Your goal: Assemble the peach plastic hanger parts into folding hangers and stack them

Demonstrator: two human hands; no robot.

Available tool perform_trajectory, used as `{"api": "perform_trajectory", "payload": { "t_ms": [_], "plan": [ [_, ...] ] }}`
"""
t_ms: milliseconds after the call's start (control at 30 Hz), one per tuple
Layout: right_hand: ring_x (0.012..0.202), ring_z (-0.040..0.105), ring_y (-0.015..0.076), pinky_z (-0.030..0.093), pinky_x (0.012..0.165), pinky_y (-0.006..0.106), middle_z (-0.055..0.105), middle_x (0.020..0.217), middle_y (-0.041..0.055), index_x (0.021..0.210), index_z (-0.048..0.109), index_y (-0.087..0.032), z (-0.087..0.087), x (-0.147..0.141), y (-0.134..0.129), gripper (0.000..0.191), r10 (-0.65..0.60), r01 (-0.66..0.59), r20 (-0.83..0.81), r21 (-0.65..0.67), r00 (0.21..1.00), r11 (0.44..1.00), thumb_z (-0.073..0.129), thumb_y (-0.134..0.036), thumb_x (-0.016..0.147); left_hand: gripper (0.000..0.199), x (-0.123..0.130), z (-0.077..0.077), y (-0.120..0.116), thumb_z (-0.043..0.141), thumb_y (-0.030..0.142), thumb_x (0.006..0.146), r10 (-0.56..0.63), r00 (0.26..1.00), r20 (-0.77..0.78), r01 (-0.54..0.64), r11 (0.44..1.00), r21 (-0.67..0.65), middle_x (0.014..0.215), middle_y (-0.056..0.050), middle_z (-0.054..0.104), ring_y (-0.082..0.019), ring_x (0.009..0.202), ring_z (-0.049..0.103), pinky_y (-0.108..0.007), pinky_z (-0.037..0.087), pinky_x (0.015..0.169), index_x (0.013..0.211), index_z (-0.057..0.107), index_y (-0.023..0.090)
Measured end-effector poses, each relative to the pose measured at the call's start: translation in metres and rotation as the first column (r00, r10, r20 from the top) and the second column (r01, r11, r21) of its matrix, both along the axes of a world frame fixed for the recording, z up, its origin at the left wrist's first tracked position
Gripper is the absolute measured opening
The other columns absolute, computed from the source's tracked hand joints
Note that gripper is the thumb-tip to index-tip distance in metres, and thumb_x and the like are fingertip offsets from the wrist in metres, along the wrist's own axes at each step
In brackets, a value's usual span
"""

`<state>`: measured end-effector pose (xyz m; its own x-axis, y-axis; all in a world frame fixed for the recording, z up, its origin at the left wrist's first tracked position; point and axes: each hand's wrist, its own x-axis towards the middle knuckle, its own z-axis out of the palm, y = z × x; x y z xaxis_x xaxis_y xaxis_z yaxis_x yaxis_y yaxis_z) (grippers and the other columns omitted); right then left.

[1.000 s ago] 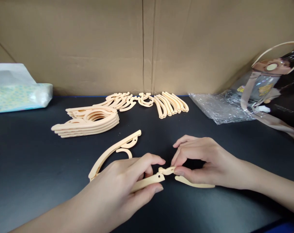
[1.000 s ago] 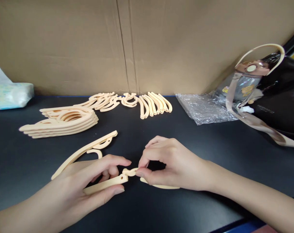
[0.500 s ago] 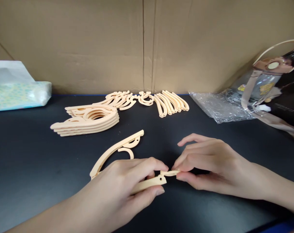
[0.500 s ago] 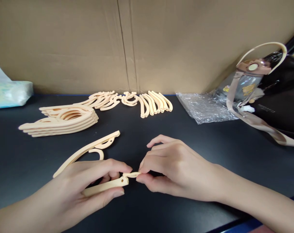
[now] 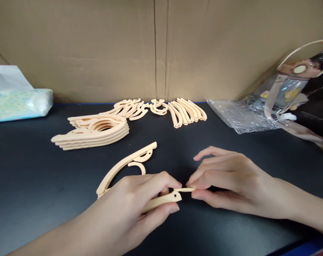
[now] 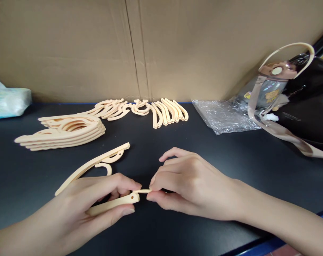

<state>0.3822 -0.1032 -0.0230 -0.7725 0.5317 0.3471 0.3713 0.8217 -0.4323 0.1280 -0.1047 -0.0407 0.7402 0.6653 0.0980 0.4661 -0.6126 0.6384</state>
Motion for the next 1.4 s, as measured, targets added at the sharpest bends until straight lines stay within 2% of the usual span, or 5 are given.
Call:
{"api": "perform_trajectory", "payload": {
  "t_ms": [200,367,567,867,1400],
  "plan": [
    [0.072,0.064,0.01,0.049,0.093,0.031,0.073,0.08,-0.0014,0.088,0.067,-0.016,0.0,-0.001,0.002,0.011,-0.093,0.074,-0.034,-0.371,0.995,0.926,0.066,-0.025,0.095,0.01,-0.001,-0.001,-0.002,0.055,0.021,0.097,0.006,1.0,-0.004,-0.006,1.0,-0.005,0.076,0.01,0.066,-0.009,0.062,0.06,-0.019,0.041,0.057,0.102,0.057,0.029],
    [0.083,0.068,0.0138,0.052,0.078,0.027,0.075,0.09,0.0019,0.087,0.067,-0.015,-0.002,-0.002,0.006,0.013,-0.143,0.019,-0.107,-0.732,0.984,0.681,0.072,-0.027,0.09,0.012,-0.001,0.002,-0.003,0.055,0.018,0.096,-0.012,1.0,0.025,0.012,1.0,0.01,0.075,0.01,0.066,-0.008,0.06,0.06,-0.019,0.04,0.056,0.101,0.058,0.028],
    [0.078,0.068,0.013,0.051,0.073,0.025,0.075,0.081,-0.0002,0.08,0.071,-0.016,-0.002,-0.001,0.008,0.016,-0.174,0.006,-0.115,-0.82,0.978,0.572,0.08,-0.029,0.082,0.01,0.002,0.007,0.0,0.054,0.018,0.096,-0.068,0.998,-0.003,0.068,0.997,0.037,0.078,0.009,0.068,-0.008,0.063,0.062,-0.019,0.041,0.057,0.098,0.059,0.027],
    [0.079,0.065,0.0112,0.048,0.078,0.024,0.073,0.081,0.0005,0.079,0.072,-0.016,0.005,-0.002,0.0,0.009,-0.036,0.0,-0.053,-0.554,0.998,0.832,0.075,-0.018,0.087,0.013,0.001,0.001,-0.003,0.057,0.02,0.096,-0.039,0.999,0.001,0.039,0.997,-0.072,0.077,0.012,0.068,-0.008,0.063,0.063,-0.018,0.04,0.057,0.102,0.059,0.032],
    [0.089,0.061,0.0148,0.048,0.086,0.028,0.068,0.085,0.0026,0.087,0.064,-0.019,0.011,0.003,-0.014,0.016,0.1,-0.067,0.121,-0.252,0.988,0.965,0.056,-0.017,0.1,0.015,0.005,-0.006,0.015,0.062,0.02,0.09,0.13,0.979,0.156,-0.107,0.983,-0.15,0.065,0.01,0.066,-0.005,0.049,0.053,-0.012,0.035,0.045,0.101,0.068,0.027]
  ]
}}
